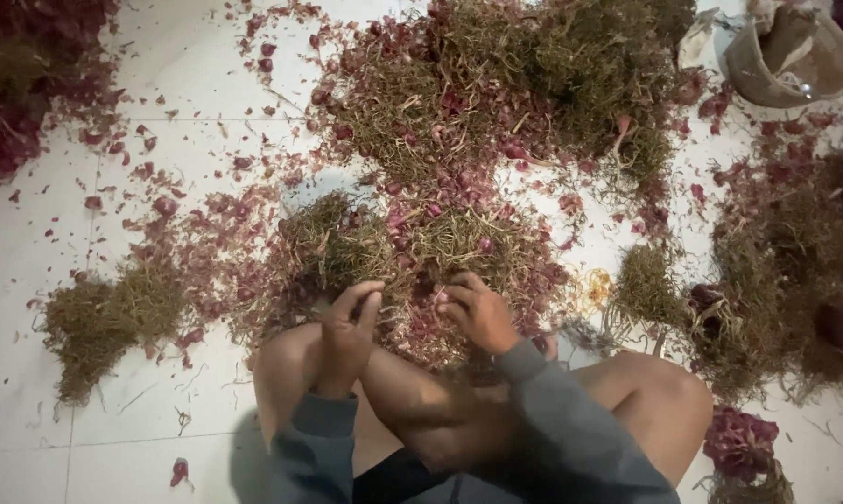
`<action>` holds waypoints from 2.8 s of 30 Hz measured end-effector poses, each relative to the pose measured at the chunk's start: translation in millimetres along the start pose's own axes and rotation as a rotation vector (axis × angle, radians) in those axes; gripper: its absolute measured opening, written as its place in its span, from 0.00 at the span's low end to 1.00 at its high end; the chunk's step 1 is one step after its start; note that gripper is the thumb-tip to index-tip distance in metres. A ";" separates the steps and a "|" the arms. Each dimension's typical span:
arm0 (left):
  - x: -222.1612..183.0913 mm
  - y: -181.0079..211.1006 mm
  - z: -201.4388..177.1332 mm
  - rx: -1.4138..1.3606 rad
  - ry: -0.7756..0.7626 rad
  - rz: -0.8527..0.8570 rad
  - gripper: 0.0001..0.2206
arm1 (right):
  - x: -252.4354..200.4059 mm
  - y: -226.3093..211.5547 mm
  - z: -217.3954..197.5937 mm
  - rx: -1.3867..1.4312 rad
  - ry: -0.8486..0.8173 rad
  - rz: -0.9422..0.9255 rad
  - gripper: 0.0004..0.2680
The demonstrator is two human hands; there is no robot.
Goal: Cleaning and sorting dried shallots by removing stalks and debris by hand while sitting on the floor.
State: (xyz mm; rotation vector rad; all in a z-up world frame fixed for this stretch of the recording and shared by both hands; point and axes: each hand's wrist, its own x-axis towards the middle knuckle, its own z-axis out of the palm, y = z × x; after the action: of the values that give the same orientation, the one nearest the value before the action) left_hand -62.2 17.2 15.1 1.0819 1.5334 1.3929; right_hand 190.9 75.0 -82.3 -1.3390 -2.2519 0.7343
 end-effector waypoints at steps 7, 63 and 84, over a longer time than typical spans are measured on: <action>-6.5 10.8 10.3 0.119 -0.358 0.123 0.10 | -15.2 -22.9 -9.6 0.162 0.076 -0.082 0.10; -8.8 -27.9 34.4 -0.064 -0.165 -0.179 0.07 | -4.0 -61.8 -24.3 0.607 0.024 0.094 0.05; -19.7 -38.2 40.9 0.080 -0.320 0.064 0.05 | -2.5 -129.0 -55.5 0.527 -0.257 0.034 0.08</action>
State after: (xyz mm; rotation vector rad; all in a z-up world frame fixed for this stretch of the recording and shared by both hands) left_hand -20.5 10.7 -26.6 1.3412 1.3395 1.1421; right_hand 138.6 34.1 41.5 -1.0710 -2.0062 1.4595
